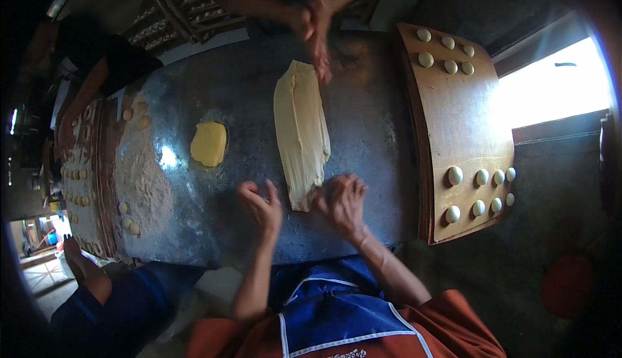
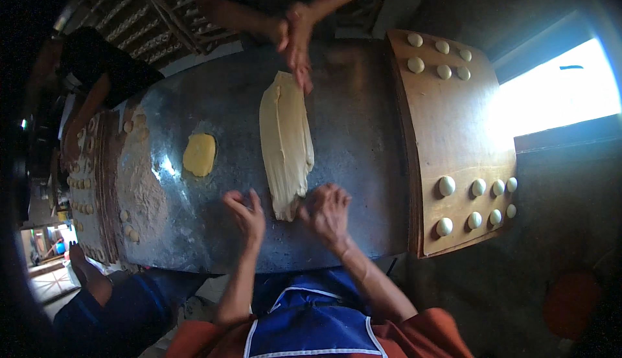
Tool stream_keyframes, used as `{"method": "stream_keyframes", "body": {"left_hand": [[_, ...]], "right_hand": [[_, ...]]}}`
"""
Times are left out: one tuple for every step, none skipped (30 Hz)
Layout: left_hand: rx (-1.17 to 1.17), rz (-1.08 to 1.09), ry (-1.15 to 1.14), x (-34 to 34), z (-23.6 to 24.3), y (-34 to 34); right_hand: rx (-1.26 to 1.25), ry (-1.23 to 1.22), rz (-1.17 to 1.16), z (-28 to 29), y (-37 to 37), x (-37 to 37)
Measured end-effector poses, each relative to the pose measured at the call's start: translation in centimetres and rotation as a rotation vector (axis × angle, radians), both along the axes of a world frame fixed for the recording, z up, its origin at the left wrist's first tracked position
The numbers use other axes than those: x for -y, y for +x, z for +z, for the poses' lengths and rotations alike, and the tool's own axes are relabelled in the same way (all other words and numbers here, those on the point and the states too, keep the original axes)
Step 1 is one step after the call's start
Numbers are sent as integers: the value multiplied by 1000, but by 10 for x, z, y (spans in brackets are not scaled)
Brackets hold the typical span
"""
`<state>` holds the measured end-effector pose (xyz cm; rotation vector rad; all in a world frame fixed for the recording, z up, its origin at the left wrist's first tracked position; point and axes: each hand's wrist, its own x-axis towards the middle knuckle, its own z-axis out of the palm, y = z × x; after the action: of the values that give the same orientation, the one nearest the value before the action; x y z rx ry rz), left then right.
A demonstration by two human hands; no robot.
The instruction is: The person rolls small pieces of dough into balls and places them on a wooden board. They repeatedly pick up dough, roll it between their hands, and arrange the finished balls in rows on the board.
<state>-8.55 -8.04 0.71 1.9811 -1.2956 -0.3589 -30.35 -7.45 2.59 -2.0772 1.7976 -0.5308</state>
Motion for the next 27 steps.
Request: {"method": "stream_keyframes", "body": {"left_hand": [[32, -168, -39, -21, -12, -1], [62, -340, -80, -64, -23, 0], [90, -510, -122, -86, -26, 0], [99, -619, -62, -82, -19, 20], [107, -727, 0, -75, -8, 49], [86, -557, 16, -58, 4, 63], [23, -380, 4, -41, 5, 62], [-50, -233, -13, -13, 3, 50], [-122, -90, -25, -3, -2, 37], [-107, -168, -32, -19, -7, 22], [-92, -243, -57, -35, -10, 5], [-69, -300, -85, -49, -11, 1], [-26, -440, -106, -56, -11, 7], [26, -566, -145, -61, -3, 25], [96, -670, -170, -66, -1, 49], [9, -567, 16, -57, 10, 65], [-10, -401, -5, -42, 11, 64], [-40, -271, -32, -14, 9, 50], [-59, -128, -49, -3, 6, 38], [-65, -89, -95, -2, 5, 12], [-19, -224, -139, -17, 1, -3], [-2, -355, -126, -40, -1, -1], [11, -491, -108, -61, 1, 0], [9, -591, -161, -62, 2, 16], [12, -688, -208, -60, 0, 42], [32, -625, -89, -47, 7, 55], [-15, -474, -82, -34, 5, 50]], "right_hand": [[-6, 116, 72, -2, 7, -15], [130, 218, 177, -7, -6, -32], [264, 319, 282, -19, -39, -53], [155, 341, 273, -18, -61, -41], [40, 361, 271, -17, -84, -27], [-73, 377, 287, -13, -103, -12], [-128, 126, 114, 10, -94, 11], [-93, 8, 111, 11, -77, 21], [-59, -104, 102, 8, -50, 26], [-22, -215, 98, 2, -28, 27], [-7, -318, 136, -8, -16, 3], [146, -167, 275, -21, -21, -27], [282, -1, 374, -40, -48, -55], [340, 116, 480, -70, -98, -58], [211, 154, 385, -51, -98, -37], [66, 202, 292, -25, -99, -13], [-83, 257, 221, 7, -98, 13], [-60, 90, 150, 10, -79, 31], [-30, -70, 93, 5, -59, 37], [37, -140, 113, -7, -39, 17], [103, -230, 146, -20, -29, -7], [191, -196, 239, -31, -33, -38], [445, 142, 253, -40, -61, -39], [689, 474, 256, -49, -105, -37], [330, 256, 354, -39, -116, -28], [-33, 13, 393, -29, -127, -19], [-24, 70, 254, -1, -108, 17]]}}
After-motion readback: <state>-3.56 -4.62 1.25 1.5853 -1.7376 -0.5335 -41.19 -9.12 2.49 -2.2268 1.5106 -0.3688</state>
